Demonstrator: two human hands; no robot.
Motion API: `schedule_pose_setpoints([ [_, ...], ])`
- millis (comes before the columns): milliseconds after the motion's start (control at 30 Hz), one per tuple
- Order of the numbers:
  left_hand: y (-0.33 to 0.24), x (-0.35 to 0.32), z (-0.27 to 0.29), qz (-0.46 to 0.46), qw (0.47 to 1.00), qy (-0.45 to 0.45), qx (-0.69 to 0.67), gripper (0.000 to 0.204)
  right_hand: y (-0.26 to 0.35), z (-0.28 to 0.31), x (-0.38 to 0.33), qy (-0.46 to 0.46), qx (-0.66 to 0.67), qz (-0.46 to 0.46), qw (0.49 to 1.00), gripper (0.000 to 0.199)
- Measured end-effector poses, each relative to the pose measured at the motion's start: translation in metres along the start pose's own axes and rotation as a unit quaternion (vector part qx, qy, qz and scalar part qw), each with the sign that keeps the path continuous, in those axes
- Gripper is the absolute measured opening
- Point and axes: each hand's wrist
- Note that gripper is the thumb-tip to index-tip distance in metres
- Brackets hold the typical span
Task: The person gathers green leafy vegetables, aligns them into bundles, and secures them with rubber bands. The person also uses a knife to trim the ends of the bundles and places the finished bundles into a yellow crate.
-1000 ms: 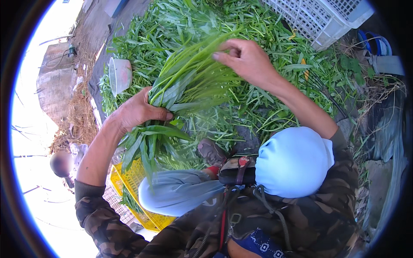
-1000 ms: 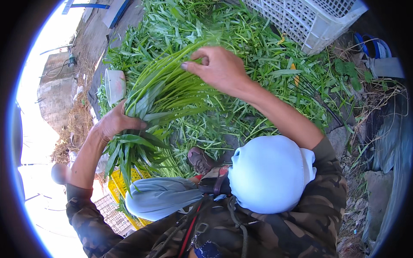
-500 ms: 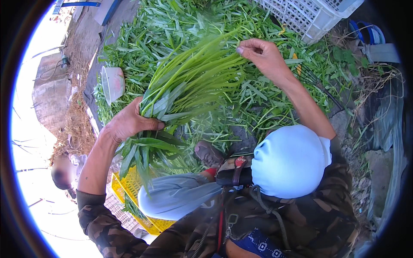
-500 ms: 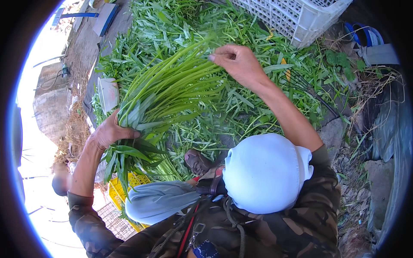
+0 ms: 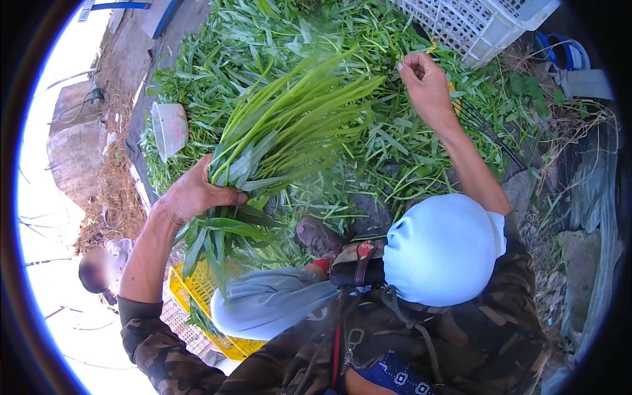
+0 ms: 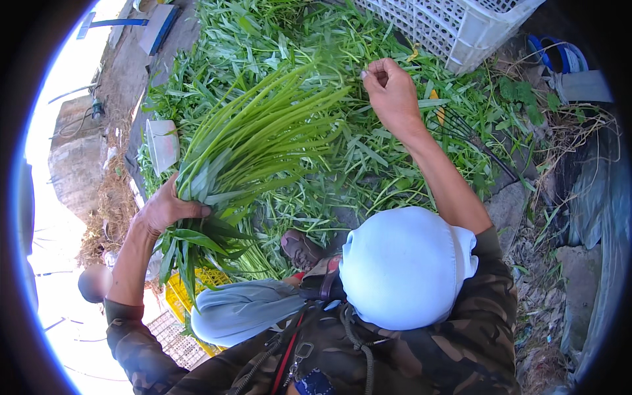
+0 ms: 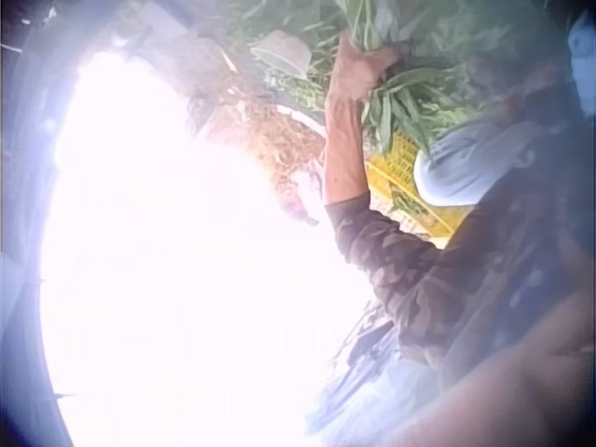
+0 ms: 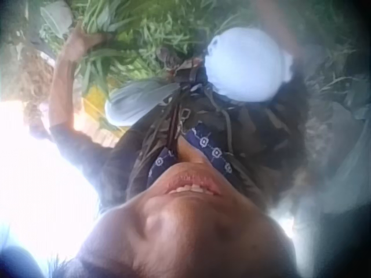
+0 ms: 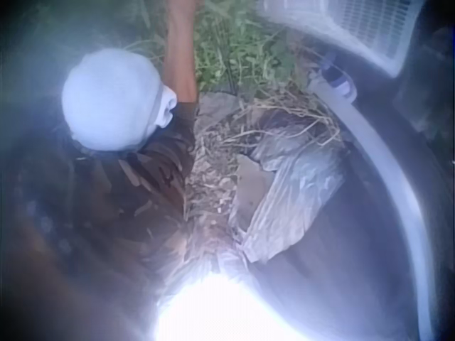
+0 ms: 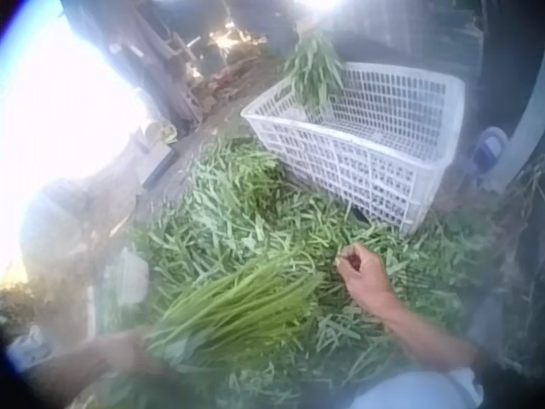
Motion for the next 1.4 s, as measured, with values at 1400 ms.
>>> schedule_pose_setpoints([
  [1400, -0.011, 0.018, -0.013, 0.004, 0.993, 0.106, 0.046, 0.041, 0.057, -0.047, -0.005, 0.178, 0.432, -0.1, 0.878, 0.025],
])
Point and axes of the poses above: each hand's wrist, its own x-axis towards the middle knuckle, its own z-axis out of the back of the hand, y = z × x, and after that the axes turned 14 degrees about y, right-handed
